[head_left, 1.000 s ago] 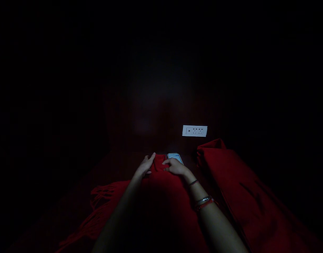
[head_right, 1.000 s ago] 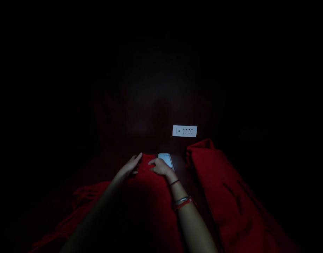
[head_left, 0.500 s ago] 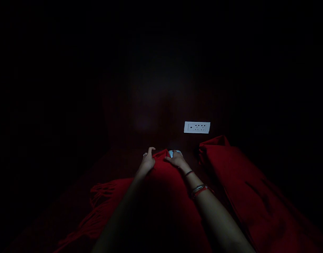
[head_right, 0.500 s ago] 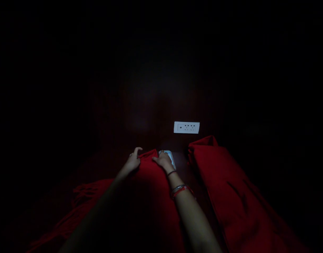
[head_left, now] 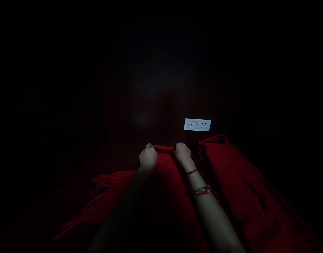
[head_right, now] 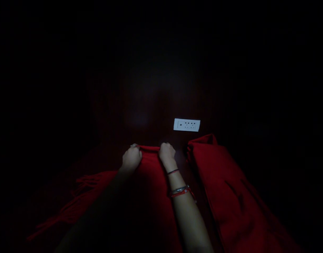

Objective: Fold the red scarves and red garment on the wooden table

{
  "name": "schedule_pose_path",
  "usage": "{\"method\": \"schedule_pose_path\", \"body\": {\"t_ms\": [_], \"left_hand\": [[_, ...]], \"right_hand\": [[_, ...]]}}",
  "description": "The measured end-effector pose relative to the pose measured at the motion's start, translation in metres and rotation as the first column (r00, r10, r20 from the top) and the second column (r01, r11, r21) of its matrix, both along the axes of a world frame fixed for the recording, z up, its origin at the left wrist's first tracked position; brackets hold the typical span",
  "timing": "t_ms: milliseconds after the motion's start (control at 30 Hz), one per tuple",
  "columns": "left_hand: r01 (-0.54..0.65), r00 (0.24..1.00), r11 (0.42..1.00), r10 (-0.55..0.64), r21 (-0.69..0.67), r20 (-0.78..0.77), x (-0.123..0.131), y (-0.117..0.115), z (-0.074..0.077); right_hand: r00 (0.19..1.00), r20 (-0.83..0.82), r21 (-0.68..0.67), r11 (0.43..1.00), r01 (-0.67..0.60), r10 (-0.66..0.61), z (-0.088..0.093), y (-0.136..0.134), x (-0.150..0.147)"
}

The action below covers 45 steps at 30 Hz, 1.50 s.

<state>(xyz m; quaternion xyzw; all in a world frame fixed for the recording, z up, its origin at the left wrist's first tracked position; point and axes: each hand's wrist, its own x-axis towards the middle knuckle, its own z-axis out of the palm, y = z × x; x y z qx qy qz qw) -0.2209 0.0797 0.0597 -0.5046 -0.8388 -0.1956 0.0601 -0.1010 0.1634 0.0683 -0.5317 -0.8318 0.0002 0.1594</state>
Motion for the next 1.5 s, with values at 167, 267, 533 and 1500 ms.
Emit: {"method": "schedule_pose_path", "body": {"t_ms": [167, 267, 533, 1500], "left_hand": [[-0.034, 0.999, 0.999, 0.035, 0.039, -0.036, -0.004, 0.003, -0.011], [-0.02, 0.999, 1.0, 0.02, -0.005, -0.039, -0.008, 0.005, -0.016], [0.083, 0.996, 0.953, -0.071, -0.291, 0.052, -0.005, -0.002, 0.001], [-0.08, 0.986, 0.97, 0.111, -0.23, 0.125, -0.016, 0.003, -0.006]], "right_hand": [[0.99, 0.048, -0.02, 0.991, -0.133, 0.134, -0.014, 0.0, -0.012], [0.994, 0.049, 0.054, 0.993, -0.1, 0.098, -0.021, 0.008, -0.011], [0.998, 0.047, 0.023, 0.999, 0.036, -0.037, -0.024, 0.027, 0.007], [0.995, -0.076, -0.204, 0.978, 0.042, -0.059, -0.024, 0.02, 0.001]]}}
